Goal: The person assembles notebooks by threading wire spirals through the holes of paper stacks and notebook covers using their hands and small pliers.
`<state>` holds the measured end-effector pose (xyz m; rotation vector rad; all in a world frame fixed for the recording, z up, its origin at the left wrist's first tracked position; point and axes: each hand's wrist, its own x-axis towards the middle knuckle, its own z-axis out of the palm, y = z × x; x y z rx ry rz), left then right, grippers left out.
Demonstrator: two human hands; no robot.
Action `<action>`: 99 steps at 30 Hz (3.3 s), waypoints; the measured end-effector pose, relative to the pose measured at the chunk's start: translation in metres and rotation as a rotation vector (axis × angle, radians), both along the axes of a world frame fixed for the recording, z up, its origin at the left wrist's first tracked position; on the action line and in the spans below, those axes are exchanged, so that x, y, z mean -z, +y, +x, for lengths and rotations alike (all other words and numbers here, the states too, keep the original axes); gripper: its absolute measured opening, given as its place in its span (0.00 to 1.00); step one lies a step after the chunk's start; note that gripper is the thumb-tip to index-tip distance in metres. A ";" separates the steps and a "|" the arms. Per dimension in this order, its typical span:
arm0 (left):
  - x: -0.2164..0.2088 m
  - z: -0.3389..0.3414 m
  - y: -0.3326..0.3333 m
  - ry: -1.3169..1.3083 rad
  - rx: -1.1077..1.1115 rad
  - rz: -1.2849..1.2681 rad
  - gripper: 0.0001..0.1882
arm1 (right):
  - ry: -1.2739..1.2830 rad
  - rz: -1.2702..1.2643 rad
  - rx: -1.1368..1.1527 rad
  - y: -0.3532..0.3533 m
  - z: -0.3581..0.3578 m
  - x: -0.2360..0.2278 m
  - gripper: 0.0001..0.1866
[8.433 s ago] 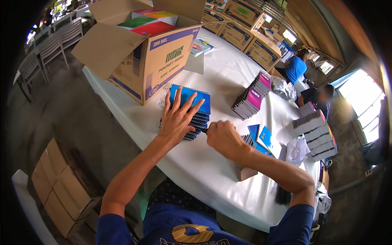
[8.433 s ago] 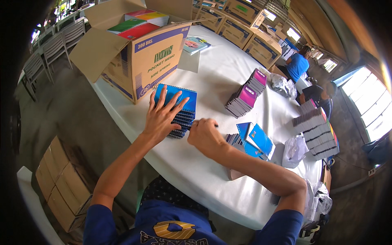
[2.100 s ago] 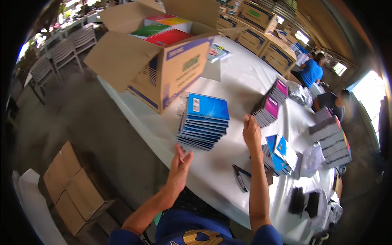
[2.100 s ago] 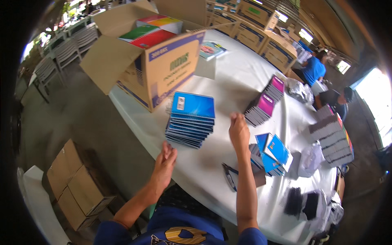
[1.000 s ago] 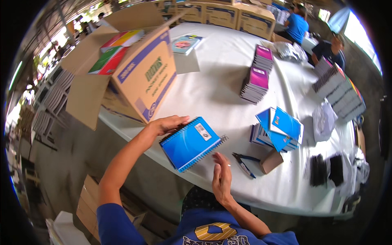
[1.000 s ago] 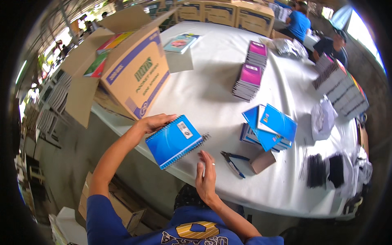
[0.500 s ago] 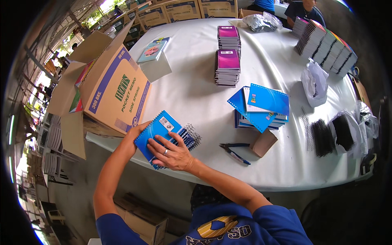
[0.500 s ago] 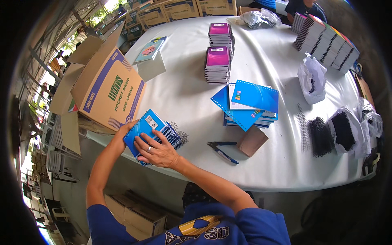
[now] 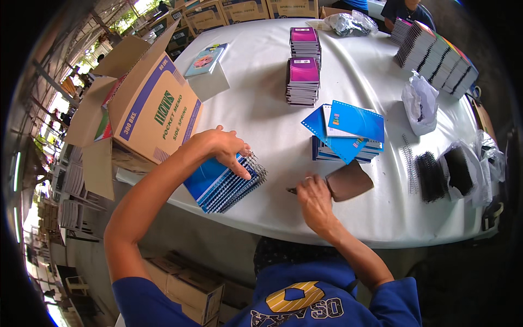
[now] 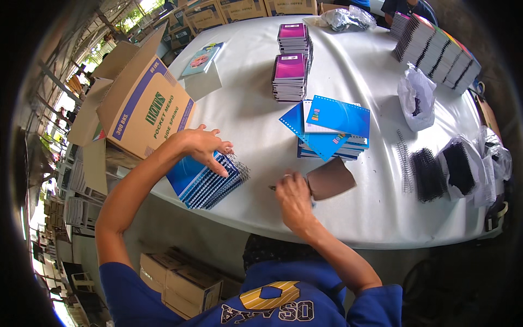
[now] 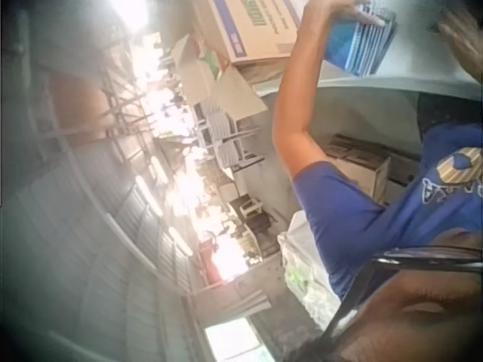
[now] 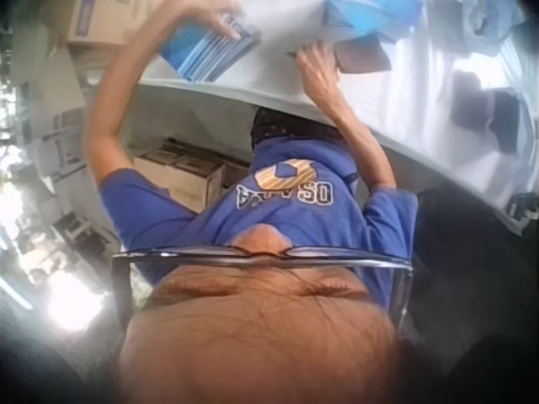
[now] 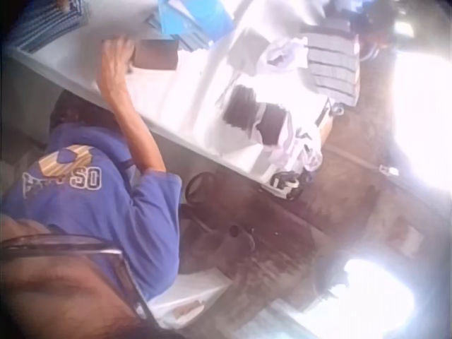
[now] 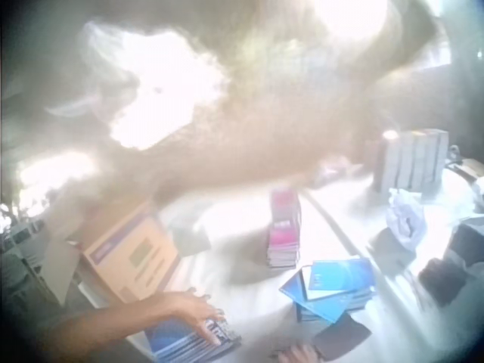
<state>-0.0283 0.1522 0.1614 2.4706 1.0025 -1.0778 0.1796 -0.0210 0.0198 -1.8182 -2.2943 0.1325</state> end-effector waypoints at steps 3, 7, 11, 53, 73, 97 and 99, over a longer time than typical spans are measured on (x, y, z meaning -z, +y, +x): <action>0.000 0.005 0.006 0.144 0.004 -0.094 0.47 | 0.015 0.120 -0.112 0.000 -0.024 -0.002 0.23; 0.007 -0.003 0.000 0.111 -0.012 -0.046 0.45 | -0.047 0.020 -0.158 -0.011 -0.012 0.006 0.24; 0.013 -0.009 -0.012 0.012 -0.025 0.051 0.43 | 0.024 0.296 -0.074 -0.021 0.014 0.030 0.26; 0.003 0.009 -0.011 -0.542 -0.375 -0.315 0.36 | 2.146 -1.147 0.056 0.007 -0.099 -0.038 0.38; 0.003 0.020 -0.015 -0.433 -0.250 -0.225 0.41 | 2.148 -1.189 -0.009 0.011 -0.095 -0.011 0.40; 0.021 0.025 -0.016 -0.343 -0.135 -0.167 0.43 | 2.046 -1.164 0.084 -0.003 -0.094 -0.004 0.41; 0.023 0.022 -0.014 -0.373 -0.163 -0.186 0.43 | 2.057 -1.173 0.103 -0.002 -0.091 -0.007 0.41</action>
